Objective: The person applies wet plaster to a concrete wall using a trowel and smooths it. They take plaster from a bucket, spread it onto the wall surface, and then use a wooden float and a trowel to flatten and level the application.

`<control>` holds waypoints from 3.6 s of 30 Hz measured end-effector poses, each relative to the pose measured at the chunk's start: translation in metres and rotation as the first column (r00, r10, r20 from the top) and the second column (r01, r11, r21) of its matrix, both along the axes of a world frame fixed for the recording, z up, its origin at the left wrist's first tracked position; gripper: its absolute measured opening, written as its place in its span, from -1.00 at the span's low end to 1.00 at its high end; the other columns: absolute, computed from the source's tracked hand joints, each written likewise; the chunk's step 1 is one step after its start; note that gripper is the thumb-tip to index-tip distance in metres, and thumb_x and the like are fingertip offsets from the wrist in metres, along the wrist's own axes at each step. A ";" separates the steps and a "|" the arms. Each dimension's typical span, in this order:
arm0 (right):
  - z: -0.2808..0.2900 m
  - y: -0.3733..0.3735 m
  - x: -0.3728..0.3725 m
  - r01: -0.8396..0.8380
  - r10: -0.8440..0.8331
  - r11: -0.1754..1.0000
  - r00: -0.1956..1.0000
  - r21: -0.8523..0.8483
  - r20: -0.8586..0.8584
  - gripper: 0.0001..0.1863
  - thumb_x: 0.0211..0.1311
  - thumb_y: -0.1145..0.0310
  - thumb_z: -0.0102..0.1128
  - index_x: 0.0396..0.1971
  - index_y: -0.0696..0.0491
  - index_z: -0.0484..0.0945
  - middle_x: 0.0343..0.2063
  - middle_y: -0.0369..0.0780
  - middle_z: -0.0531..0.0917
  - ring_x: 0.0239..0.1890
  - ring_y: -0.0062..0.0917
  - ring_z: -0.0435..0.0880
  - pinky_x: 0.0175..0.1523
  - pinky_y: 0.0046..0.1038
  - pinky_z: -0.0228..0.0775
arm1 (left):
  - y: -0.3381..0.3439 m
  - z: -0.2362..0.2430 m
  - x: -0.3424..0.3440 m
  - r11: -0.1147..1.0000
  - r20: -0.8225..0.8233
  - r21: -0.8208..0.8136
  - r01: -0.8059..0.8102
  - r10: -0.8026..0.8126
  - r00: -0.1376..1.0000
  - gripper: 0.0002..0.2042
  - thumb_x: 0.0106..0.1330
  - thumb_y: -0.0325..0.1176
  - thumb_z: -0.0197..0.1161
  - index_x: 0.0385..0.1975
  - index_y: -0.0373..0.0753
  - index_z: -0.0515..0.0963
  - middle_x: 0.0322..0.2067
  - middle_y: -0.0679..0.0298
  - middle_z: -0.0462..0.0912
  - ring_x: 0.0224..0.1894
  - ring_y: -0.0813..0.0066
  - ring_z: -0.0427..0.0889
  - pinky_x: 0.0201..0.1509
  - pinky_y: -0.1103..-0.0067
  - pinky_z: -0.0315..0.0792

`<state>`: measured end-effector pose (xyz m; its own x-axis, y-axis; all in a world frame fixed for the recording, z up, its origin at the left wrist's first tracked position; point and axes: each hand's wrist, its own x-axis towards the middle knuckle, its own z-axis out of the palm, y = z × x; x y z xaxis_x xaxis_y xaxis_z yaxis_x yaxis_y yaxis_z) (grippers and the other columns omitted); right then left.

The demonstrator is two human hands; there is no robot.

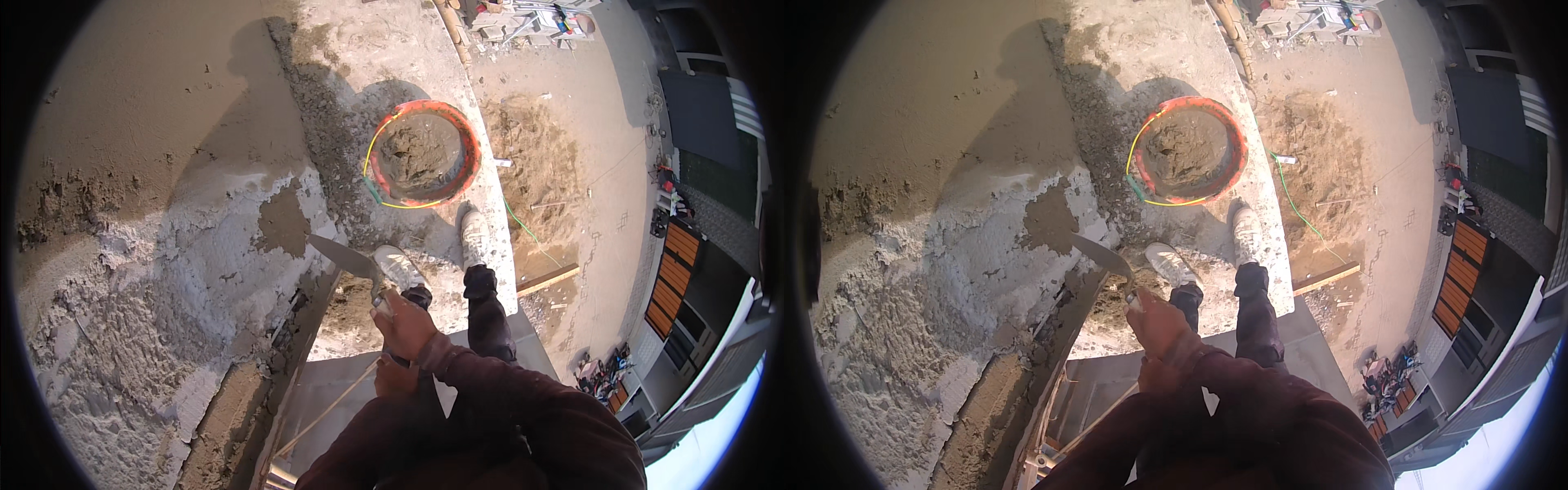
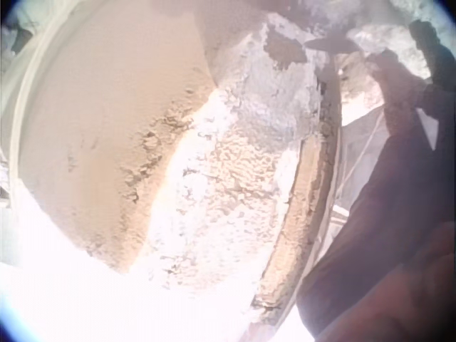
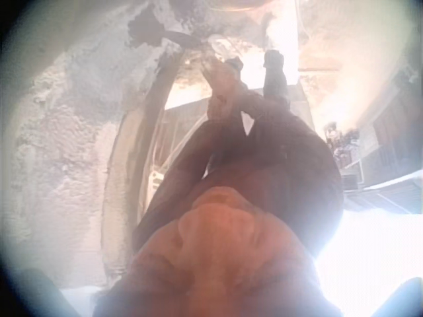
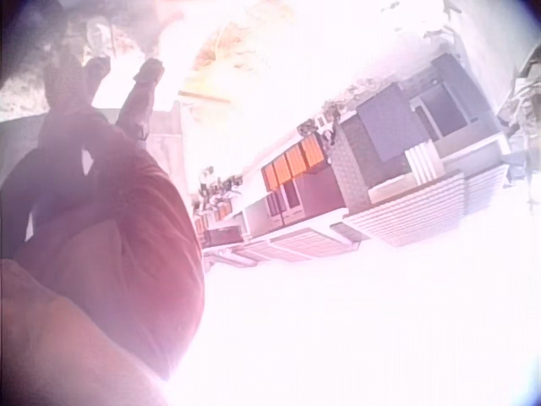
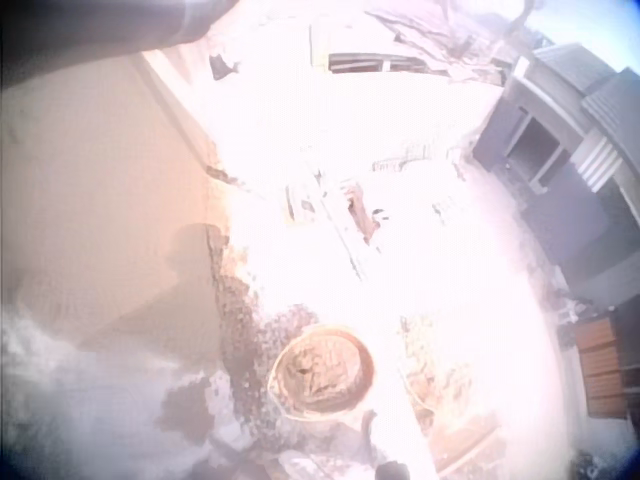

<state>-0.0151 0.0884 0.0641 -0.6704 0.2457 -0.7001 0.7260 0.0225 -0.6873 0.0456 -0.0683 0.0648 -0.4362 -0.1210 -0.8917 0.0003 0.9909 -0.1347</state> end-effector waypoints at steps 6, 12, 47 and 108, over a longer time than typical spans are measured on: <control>-0.159 0.208 -0.032 -0.325 0.137 0.788 0.921 0.523 0.365 -0.54 0.39 0.08 -0.16 0.05 0.14 0.37 -0.17 0.01 0.64 -0.12 -0.09 0.64 0.01 -0.11 0.44 | 0.009 -0.008 -0.008 0.997 -0.071 -0.077 0.020 -0.026 0.997 -0.32 0.13 0.08 0.26 -0.01 -0.45 0.35 -0.06 -0.11 0.50 0.01 -0.09 0.54 0.04 0.21 0.47; -0.288 0.211 -0.077 -0.316 0.144 0.894 0.874 0.318 0.463 -0.50 0.35 -0.01 -0.10 -0.15 0.14 0.58 -0.17 0.01 0.64 -0.12 -0.12 0.65 0.02 -0.18 0.45 | 0.007 -0.019 -0.023 1.000 -0.038 -0.016 -0.023 0.022 0.999 -0.37 0.17 0.04 0.24 0.00 -0.43 0.35 -0.06 -0.10 0.50 0.01 -0.11 0.53 0.06 0.19 0.44; -0.032 -0.025 0.029 0.065 -0.060 0.994 0.996 -0.088 0.059 -0.59 0.32 0.14 0.05 -0.04 0.17 0.40 -0.33 0.10 0.62 -0.25 0.06 0.60 -0.18 -0.10 0.42 | -0.008 -0.013 -0.005 0.995 0.014 -0.043 0.087 -0.087 0.996 -0.37 0.17 0.06 0.21 0.02 -0.40 0.35 -0.04 -0.07 0.50 0.01 -0.01 0.55 0.05 0.22 0.46; -0.251 0.266 -0.103 -0.744 0.535 0.531 0.666 0.405 0.520 -0.64 0.39 0.19 -0.15 -0.06 0.09 0.52 -0.08 0.02 0.62 -0.04 -0.17 0.64 -0.02 -0.17 0.52 | 0.037 -0.019 0.012 0.934 -0.082 0.012 -0.356 0.356 0.931 -0.35 0.17 0.00 0.26 0.00 -0.49 0.29 -0.04 -0.20 0.43 0.07 -0.15 0.44 0.14 0.16 0.34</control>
